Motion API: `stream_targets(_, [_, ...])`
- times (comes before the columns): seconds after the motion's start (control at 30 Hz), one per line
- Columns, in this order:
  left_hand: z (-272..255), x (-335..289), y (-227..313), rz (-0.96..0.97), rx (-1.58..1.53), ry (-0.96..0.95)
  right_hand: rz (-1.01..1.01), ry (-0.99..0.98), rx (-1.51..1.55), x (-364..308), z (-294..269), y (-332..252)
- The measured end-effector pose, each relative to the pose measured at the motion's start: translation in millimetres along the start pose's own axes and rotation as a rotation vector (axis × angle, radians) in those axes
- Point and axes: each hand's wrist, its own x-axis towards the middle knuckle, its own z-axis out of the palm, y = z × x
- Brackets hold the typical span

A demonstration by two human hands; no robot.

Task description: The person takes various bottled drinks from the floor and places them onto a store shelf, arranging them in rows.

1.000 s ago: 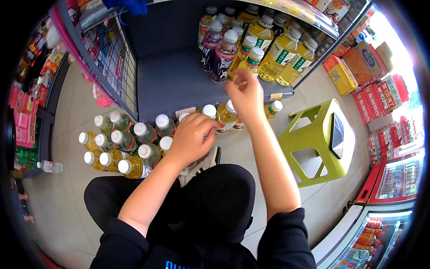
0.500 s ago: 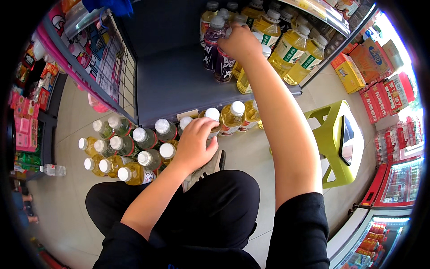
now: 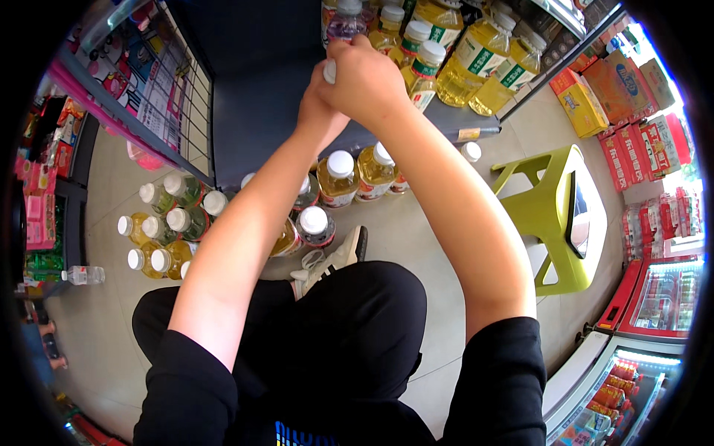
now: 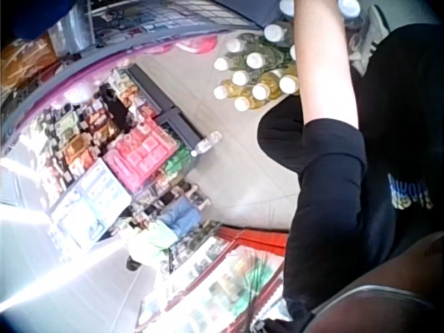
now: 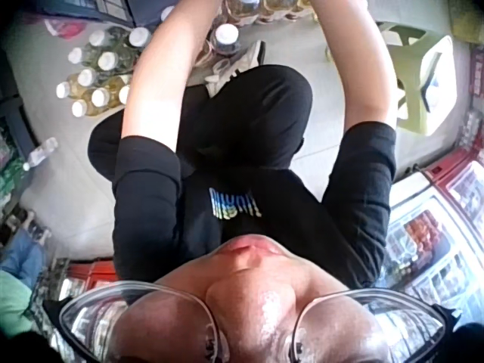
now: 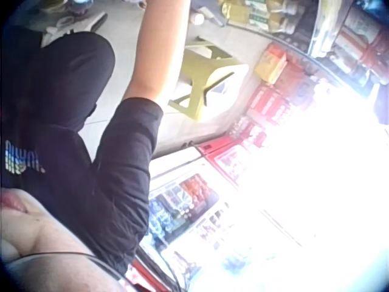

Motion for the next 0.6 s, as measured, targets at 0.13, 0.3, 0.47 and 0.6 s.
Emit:
stream_targets(0.13, [0, -14, 2, 0.128, 0.022, -0.009, -0.045, 0.056, -0.043, -13, -7, -5])
stream_targets(0.3, [-12, -38, 53, 0.293, 0.13, -0.018, 0.048, 0.051, 0.038, -27, -63, -28])
stream_targets(0.47, [-18, -58, 124, 0.286, -0.045, -0.07, -0.024, 0.254, 0.218, -42, -122, -65])
stream_targets(0.6, [-10, -86, 151, 0.295, -0.304, -0.18, 0.08, 0.172, 0.329, -63, -176, -76])
